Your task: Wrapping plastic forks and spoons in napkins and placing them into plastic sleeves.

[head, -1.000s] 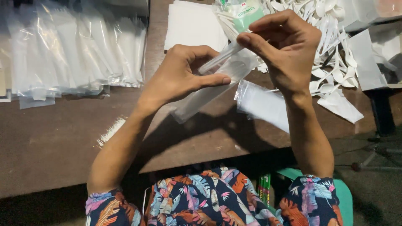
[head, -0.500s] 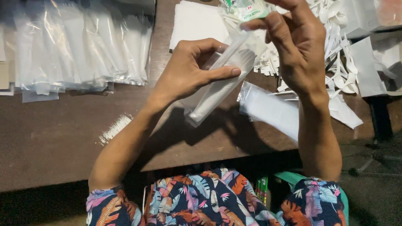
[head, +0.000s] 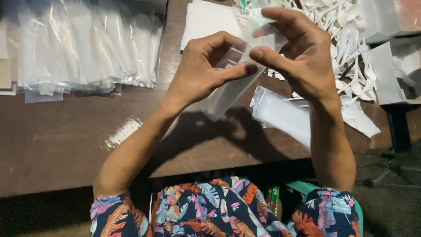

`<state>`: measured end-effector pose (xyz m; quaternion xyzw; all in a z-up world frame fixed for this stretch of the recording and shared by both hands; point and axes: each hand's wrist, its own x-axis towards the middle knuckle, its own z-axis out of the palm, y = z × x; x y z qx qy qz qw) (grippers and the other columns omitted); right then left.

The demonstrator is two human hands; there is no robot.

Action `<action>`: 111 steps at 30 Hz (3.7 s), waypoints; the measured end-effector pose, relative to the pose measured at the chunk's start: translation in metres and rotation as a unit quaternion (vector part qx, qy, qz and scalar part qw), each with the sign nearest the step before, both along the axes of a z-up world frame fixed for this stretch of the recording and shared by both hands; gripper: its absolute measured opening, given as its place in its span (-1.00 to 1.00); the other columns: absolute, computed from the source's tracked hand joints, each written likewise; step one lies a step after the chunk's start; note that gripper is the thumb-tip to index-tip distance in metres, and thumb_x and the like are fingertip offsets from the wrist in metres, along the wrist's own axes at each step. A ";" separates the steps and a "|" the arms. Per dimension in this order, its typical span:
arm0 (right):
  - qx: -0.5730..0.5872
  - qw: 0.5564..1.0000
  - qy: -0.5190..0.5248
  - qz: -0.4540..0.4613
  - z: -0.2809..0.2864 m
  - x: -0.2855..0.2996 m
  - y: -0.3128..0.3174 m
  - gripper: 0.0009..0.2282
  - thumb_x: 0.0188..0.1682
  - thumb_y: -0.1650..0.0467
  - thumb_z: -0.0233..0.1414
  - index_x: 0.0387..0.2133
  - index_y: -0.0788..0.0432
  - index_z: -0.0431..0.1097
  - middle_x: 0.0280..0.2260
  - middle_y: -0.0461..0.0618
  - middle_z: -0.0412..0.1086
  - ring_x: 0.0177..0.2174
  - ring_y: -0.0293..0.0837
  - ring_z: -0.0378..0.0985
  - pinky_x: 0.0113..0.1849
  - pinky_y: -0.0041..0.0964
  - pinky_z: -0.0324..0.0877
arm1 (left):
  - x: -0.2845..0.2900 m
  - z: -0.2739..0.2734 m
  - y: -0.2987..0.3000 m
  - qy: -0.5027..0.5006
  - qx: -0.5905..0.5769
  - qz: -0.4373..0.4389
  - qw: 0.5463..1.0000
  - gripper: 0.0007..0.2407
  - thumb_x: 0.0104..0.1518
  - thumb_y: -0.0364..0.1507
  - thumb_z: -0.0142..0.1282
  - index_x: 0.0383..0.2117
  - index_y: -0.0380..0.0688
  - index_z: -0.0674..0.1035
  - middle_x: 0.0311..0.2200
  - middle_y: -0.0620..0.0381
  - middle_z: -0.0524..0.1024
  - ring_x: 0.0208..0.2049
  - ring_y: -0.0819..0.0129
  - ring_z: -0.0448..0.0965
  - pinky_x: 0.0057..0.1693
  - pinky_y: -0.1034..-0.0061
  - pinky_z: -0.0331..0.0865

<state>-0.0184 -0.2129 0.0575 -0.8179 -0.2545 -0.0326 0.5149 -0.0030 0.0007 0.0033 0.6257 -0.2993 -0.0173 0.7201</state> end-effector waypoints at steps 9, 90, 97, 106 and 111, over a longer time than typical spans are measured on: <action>0.019 0.995 -0.097 -0.028 -0.020 0.014 0.000 -0.90 0.16 0.65 0.24 -0.15 0.49 0.47 -0.22 0.25 0.50 -0.22 -0.05 0.56 -0.15 -0.34 0.50 | 0.008 -0.008 -0.003 0.043 0.034 0.002 0.999 -0.75 0.04 -0.35 0.39 -0.20 -0.08 0.62 -0.24 0.15 0.71 -0.23 0.43 0.76 -0.11 0.66 0.67; -0.332 0.872 -0.301 -0.198 -0.223 0.078 -0.105 -0.61 -0.18 0.47 0.30 -0.04 -0.01 0.51 -0.05 -0.12 0.42 -0.04 -0.07 0.47 -0.10 -0.19 0.33 | 0.124 -0.141 -0.029 -0.345 0.496 0.164 0.780 -0.91 0.11 -0.31 0.32 -0.32 0.09 0.71 -0.17 0.20 0.63 -0.09 0.11 0.61 -0.15 0.22 0.51; -0.372 0.889 -0.238 -0.123 -0.215 0.109 -0.037 -0.51 -0.04 0.45 0.16 0.19 -0.08 0.28 0.14 -0.02 0.35 0.16 0.01 0.36 0.08 -0.02 0.24 | 0.118 -0.124 -0.017 -0.309 0.463 0.151 0.817 -0.92 0.20 -0.44 0.25 -0.25 0.09 0.69 -0.20 0.22 0.67 -0.10 0.12 0.64 -0.18 0.27 0.53; -0.152 0.949 -0.274 -0.046 -0.191 0.065 -0.039 -0.81 0.05 0.43 0.13 -0.07 0.02 0.52 -0.05 -0.05 0.52 0.05 -0.06 0.53 0.05 -0.15 0.27 | 0.084 -0.044 0.025 -0.238 0.241 0.052 0.939 -0.84 0.24 -0.33 0.36 -0.15 -0.04 0.69 -0.26 0.02 0.68 -0.15 -0.04 0.68 -0.06 0.16 0.49; -0.219 0.927 -0.292 0.088 -0.194 -0.017 -0.030 -0.82 0.05 0.48 0.00 -0.16 0.04 0.53 0.00 0.04 0.49 0.08 0.02 0.52 0.09 -0.07 0.34 | 0.055 -0.047 0.031 -0.274 0.234 0.018 0.933 -0.86 0.23 -0.43 0.31 -0.15 -0.15 0.66 -0.25 -0.07 0.66 -0.17 -0.11 0.66 -0.11 0.19 0.50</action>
